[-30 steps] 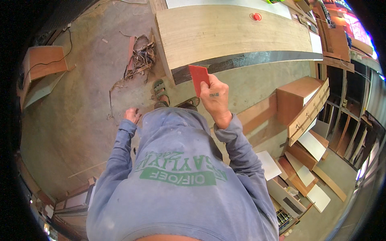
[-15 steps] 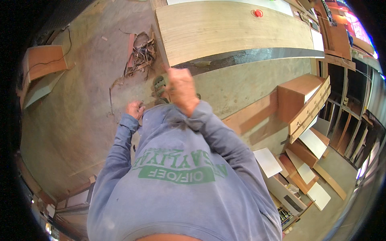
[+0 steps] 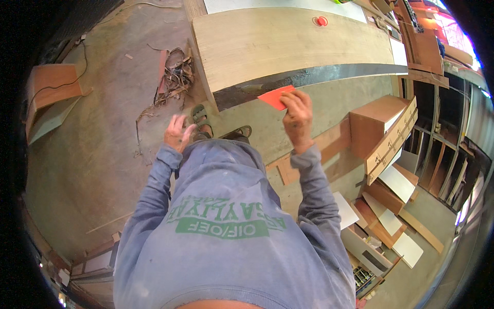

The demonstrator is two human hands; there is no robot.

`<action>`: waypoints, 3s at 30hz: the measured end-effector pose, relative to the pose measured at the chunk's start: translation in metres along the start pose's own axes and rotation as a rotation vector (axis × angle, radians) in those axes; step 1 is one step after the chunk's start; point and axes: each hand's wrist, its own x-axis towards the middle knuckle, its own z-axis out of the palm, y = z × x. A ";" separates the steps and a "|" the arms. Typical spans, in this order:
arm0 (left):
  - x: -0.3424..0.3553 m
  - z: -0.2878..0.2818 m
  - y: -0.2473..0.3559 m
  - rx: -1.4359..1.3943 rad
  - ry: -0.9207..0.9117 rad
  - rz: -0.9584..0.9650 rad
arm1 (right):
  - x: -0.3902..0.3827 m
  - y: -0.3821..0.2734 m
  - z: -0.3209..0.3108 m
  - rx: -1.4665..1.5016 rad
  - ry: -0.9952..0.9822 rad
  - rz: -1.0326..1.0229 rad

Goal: The person applies adhesive to a long strip of edge banding using a red card, then presses it onto the edge of a wooden board. They smooth the banding along the edge and later place the strip on a shelf.

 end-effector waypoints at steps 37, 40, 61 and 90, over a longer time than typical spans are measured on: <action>0.054 0.025 0.100 0.064 0.035 -0.046 | 0.058 0.017 0.043 0.479 -0.444 -0.643; 0.054 0.023 0.103 0.043 0.012 -0.089 | 0.057 0.041 0.029 0.381 -0.446 -0.591; 0.048 0.039 0.082 0.194 0.103 -0.115 | 0.050 0.332 -0.113 0.360 -0.105 -0.019; 0.048 0.035 0.109 0.196 -0.025 -0.239 | -0.001 0.406 -0.110 -0.178 -0.099 0.227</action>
